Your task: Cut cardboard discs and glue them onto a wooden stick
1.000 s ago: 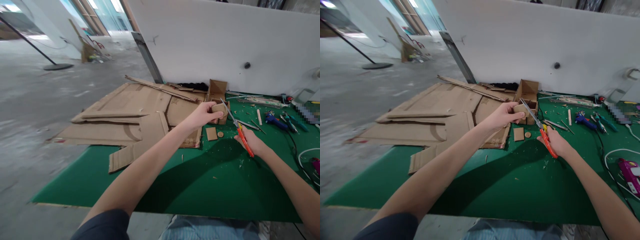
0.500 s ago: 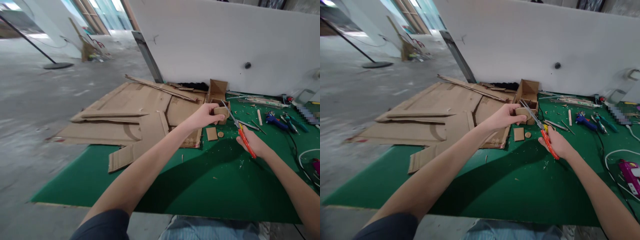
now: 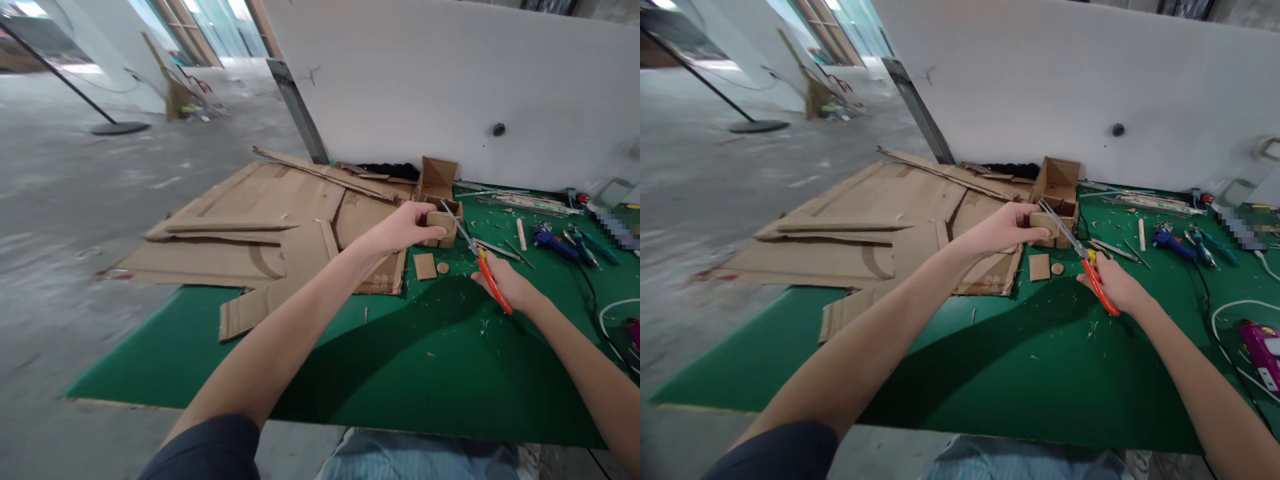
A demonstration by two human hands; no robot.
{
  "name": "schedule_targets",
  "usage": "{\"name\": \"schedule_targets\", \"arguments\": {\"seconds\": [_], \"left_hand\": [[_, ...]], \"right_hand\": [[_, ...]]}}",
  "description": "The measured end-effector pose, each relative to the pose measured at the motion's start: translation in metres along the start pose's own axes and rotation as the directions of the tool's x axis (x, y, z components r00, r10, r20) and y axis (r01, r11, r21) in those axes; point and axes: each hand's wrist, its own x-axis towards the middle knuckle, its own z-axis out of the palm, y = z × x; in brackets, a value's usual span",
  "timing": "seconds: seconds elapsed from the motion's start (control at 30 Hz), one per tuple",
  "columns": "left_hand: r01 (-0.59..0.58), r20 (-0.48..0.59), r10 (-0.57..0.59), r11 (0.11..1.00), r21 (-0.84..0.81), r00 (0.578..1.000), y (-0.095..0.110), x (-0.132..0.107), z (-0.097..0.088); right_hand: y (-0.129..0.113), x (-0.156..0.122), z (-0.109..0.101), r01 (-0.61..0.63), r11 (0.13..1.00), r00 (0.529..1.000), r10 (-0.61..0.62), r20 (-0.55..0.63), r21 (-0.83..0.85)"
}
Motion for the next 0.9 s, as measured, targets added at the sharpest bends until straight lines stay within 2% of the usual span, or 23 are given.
{"name": "schedule_targets", "arguments": {"seconds": [0.1,0.17,0.27,0.33,0.4,0.47,0.57,0.77,0.9], "left_hand": [[0.031,-0.024,-0.032,0.998,-0.06,0.999,-0.005,0.003,0.003],[0.041,-0.064,-0.054,0.982,-0.182,0.996,-0.011,0.005,0.012],[0.012,-0.141,-0.086,0.889,-0.457,0.986,-0.02,0.008,0.031],[-0.029,-0.182,-0.078,0.854,-0.519,0.98,-0.022,0.008,0.039],[-0.022,-0.172,-0.058,0.902,-0.43,0.983,-0.018,0.007,0.04],[0.014,-0.164,-0.06,0.964,-0.266,0.985,-0.01,0.004,0.035],[0.009,-0.132,-0.023,0.994,-0.108,0.991,0.003,0.0,0.025],[-0.033,-0.072,0.034,0.999,0.003,0.997,0.012,-0.003,0.02],[-0.043,-0.066,0.047,0.997,0.06,0.997,0.011,-0.003,0.014]], "right_hand": [[0.001,0.001,0.001,-0.014,1.0,1.0,0.014,-0.002,0.014],[0.005,0.003,0.006,-0.011,0.998,1.0,0.013,-0.023,0.069],[0.015,0.005,0.015,0.011,0.982,0.997,0.005,-0.083,0.191],[0.02,0.005,0.02,0.045,0.97,0.993,-0.017,-0.121,0.237],[0.02,0.003,0.021,0.072,0.959,0.994,-0.046,-0.101,0.275],[0.017,0.0,0.018,0.084,0.947,0.996,-0.074,-0.043,0.31],[0.009,-0.004,0.011,0.094,0.941,0.995,-0.101,0.005,0.325],[0.006,-0.003,0.008,0.026,0.963,0.999,-0.035,0.029,0.269],[0.012,0.0,0.008,0.048,0.971,0.998,-0.054,0.017,0.233]]}}
